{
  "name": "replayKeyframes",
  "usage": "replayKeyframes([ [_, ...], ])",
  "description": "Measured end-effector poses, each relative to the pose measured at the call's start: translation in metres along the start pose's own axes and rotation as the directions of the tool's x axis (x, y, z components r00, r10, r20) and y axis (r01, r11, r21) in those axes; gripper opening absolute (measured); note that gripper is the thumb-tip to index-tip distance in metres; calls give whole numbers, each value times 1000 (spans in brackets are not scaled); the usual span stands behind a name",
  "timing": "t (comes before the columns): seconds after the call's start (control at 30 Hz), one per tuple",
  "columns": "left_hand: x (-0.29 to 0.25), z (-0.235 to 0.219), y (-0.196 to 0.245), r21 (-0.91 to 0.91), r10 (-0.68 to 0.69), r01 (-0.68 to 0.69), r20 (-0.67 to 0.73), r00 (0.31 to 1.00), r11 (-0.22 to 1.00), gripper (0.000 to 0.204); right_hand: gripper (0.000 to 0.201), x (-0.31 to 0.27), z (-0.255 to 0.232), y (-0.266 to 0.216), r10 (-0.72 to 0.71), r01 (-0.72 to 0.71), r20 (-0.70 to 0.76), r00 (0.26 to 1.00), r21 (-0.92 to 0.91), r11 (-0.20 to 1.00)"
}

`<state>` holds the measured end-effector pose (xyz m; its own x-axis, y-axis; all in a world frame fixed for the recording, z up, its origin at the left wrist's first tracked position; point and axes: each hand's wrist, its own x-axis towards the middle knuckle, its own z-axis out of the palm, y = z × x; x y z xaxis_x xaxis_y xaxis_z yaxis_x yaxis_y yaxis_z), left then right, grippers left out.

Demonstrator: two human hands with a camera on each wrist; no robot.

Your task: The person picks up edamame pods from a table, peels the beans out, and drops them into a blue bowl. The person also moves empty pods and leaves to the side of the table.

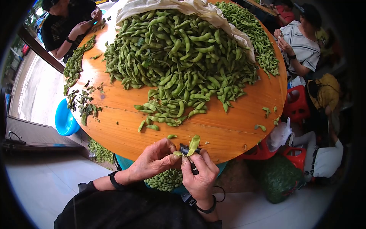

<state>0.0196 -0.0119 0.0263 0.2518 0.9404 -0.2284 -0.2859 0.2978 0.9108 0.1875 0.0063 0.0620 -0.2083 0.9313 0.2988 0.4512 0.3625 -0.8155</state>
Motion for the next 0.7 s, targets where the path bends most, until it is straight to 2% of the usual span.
replayKeyframes([
  [0.13,-3,0,10,39,-87,84,68,994,996,19,22,1,-1,-2,-102,102,-6,995,-29,994],
  [0.23,-5,-1,13,-11,-104,105,75,992,994,19,24,-5,7,3,-108,106,-33,994,-43,993],
  [0.27,-5,-3,19,-46,-157,161,78,985,986,19,24,-7,11,5,-105,104,-35,994,-42,994],
  [0.3,-6,-4,22,-80,-209,216,83,974,973,18,24,-9,14,6,-75,75,-28,997,-3,997],
  [0.43,-7,-7,17,-126,-176,185,77,981,975,18,20,-10,24,13,-17,19,-30,999,52,998],
  [0.5,-7,-6,19,-44,-176,178,62,983,983,17,13,-8,24,15,85,-81,-22,996,142,987],
  [0.53,-6,-5,17,-43,-172,175,65,983,984,17,13,-10,22,17,83,-78,-25,996,140,987],
  [0.57,-6,-3,14,-44,-151,154,65,986,987,15,10,-13,18,19,248,-249,39,968,279,927],
  [0.6,-6,-2,12,-46,-132,135,66,989,990,13,7,-13,15,19,396,-412,126,909,400,819],
  [0.67,-8,-8,17,97,-82,64,193,978,993,14,7,-9,-5,10,477,-463,123,870,537,705],
  [0.7,-7,-17,17,315,109,-230,359,927,921,17,8,-8,-22,10,483,-449,99,870,565,692],
])
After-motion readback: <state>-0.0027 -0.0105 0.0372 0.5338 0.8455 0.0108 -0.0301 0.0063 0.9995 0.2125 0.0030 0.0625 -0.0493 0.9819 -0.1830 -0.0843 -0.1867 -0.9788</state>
